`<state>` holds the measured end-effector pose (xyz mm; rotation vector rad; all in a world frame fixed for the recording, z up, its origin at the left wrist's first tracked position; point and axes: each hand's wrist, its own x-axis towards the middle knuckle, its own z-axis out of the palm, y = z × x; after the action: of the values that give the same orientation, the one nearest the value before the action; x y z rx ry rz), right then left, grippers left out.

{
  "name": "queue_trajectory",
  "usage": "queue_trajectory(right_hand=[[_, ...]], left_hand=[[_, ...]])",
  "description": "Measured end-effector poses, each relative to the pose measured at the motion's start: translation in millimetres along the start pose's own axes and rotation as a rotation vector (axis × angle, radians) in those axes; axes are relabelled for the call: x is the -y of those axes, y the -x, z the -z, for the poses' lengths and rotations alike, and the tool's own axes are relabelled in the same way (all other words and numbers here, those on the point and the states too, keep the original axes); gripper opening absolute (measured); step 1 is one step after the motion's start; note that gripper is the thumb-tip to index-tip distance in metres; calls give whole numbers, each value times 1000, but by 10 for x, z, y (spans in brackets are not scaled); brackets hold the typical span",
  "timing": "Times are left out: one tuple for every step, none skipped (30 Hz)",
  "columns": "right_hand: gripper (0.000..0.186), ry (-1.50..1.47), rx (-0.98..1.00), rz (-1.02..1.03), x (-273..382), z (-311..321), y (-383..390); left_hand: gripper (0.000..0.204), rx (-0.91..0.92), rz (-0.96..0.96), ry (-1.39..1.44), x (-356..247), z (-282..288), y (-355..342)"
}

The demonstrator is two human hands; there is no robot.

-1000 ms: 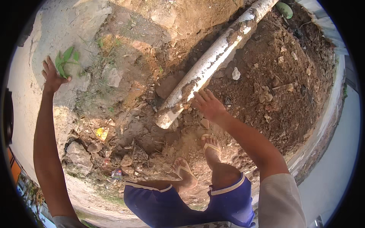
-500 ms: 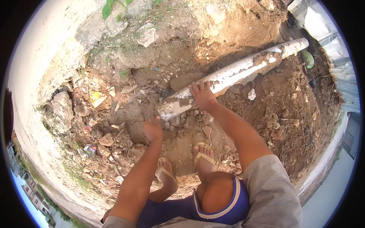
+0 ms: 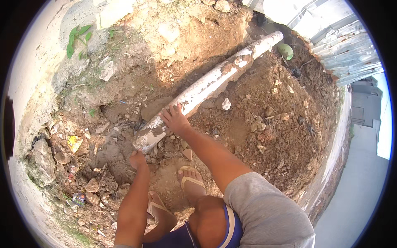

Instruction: The person places stones around a PVC pipe in a trench and then fills the trench with soil using their hands and a stick.

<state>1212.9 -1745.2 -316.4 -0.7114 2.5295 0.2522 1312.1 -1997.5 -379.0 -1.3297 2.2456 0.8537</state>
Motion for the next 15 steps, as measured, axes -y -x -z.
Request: queue_trajectory(right_hand=[[75, 40, -15, -26, -116, -135, 106], [74, 52, -7, -36, -153, -114, 125], [73, 65, 0, -42, -190, -88, 144], [73, 72, -3, -58, -241, -45, 151], [71, 72, -27, -57, -232, -12, 144], [70, 73, -51, -51, -233, 23, 143], [70, 69, -48, -46, -227, 56, 146], [69, 68, -55, -68, -247, 80, 151], [68, 64, -79, -80, -247, 172, 109], [68, 59, -58, -92, -267, 220, 101], [68, 53, -73, -78, -259, 221, 77], [67, 22, -79, -95, -236, 215, 52], [67, -6, -86, -112, -213, 221, 17], [66, -41, -31, -99, -183, 219, -9], [66, -44, -45, -86, -169, 211, -24]], left_hand=[[30, 52, -19, -10, -14, -147, 147], [30, -2, -46, -23, -86, -149, 190], [30, -59, -69, -34, -156, -140, 224], [32, 13, -117, -11, -173, -125, 183], [32, 18, -123, -12, -215, -75, 124], [31, 19, -139, 7, -262, -15, 52], [31, 17, -146, 19, -290, 66, 31], [31, -2, -133, 69, -451, 154, 153], [31, -21, -124, 61, -585, 192, 179], [32, -43, -150, 39, -681, 223, 172], [32, -66, -183, 31, -755, 265, 131], [32, -87, -178, 31, -780, 336, 108], [37, 44, -213, -98, -772, 381, 39], [40, 102, -222, -164, -716, 411, -11], [42, 158, -240, -224, -699, 429, -71]])
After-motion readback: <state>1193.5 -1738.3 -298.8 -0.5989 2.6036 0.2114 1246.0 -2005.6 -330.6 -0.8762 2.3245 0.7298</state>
